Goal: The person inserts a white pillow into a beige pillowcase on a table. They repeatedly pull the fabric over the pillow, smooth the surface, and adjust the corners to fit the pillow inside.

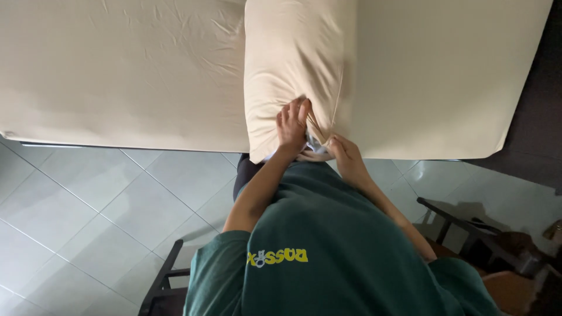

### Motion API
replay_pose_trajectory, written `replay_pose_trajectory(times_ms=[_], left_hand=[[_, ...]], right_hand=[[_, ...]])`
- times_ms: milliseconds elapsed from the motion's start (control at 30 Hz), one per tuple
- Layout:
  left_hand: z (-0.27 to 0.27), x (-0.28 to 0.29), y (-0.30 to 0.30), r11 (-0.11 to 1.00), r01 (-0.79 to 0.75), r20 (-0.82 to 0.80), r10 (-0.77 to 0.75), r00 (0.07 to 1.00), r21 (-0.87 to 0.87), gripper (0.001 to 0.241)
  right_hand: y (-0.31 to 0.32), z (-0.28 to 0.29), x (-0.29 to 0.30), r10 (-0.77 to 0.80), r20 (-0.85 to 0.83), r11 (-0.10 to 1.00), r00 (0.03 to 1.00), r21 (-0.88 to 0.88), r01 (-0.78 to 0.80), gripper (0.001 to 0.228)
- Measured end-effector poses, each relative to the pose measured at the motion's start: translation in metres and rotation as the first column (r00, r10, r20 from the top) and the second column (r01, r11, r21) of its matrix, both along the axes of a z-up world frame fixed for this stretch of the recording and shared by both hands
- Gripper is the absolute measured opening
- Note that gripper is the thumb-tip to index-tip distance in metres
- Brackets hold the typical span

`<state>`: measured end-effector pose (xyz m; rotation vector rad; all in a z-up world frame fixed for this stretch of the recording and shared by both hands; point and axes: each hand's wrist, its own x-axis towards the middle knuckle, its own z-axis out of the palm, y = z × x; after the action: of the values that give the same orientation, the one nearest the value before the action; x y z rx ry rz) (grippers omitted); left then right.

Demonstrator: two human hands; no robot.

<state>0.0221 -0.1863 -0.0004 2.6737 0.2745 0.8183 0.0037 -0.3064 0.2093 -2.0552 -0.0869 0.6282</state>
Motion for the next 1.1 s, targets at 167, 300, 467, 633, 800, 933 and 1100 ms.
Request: replay_pose_trajectory(times_ms=[167,300,467,633,800,933,1100], left_hand=[[-0.005,-0.042,0.014,0.971,-0.106,-0.290,0.039,0.956,-0.216,0.065],[-0.025,-0.060,0.007,0.901,-0.159,-0.553,-0.102,0.827,-0.404,0.080],[-0.092,-0.104,0.026,0.880,0.039,-0.745,-0.423,0.516,-0.473,0.101],[-0.116,-0.084,0.076,0.709,-0.476,-0.836,-0.313,0.450,-0.521,0.090],[-0.183,-0.018,0.111,0.298,-0.720,-0.776,-0.319,0.544,-0.627,0.113],[-0.224,0.033,0.108,0.189,-0.730,-0.747,-0.298,0.594,-0.656,0.129],[-0.237,0.071,0.085,0.197,-0.670,-0.697,-0.150,0.701,-0.716,0.081]], right_hand=[[-0.027,0.000,0.024,0.160,-0.126,0.945,0.979,-0.269,-0.189,0.029],[-0.073,-0.063,0.016,0.046,-0.127,0.873,0.991,-0.477,-0.102,0.032],[-0.201,-0.196,-0.016,-0.142,-0.325,0.881,0.935,-0.471,-0.030,0.039],[-0.211,-0.228,0.038,-0.527,-0.357,0.845,0.771,-0.320,0.429,0.051],[-0.188,-0.297,0.128,-0.610,-0.278,0.789,0.742,-0.298,0.538,0.103],[-0.092,-0.260,0.174,-0.606,-0.341,0.796,0.719,-0.260,0.547,0.100],[-0.122,-0.350,0.191,-0.835,-0.038,0.538,0.549,-0.267,0.800,0.111]])
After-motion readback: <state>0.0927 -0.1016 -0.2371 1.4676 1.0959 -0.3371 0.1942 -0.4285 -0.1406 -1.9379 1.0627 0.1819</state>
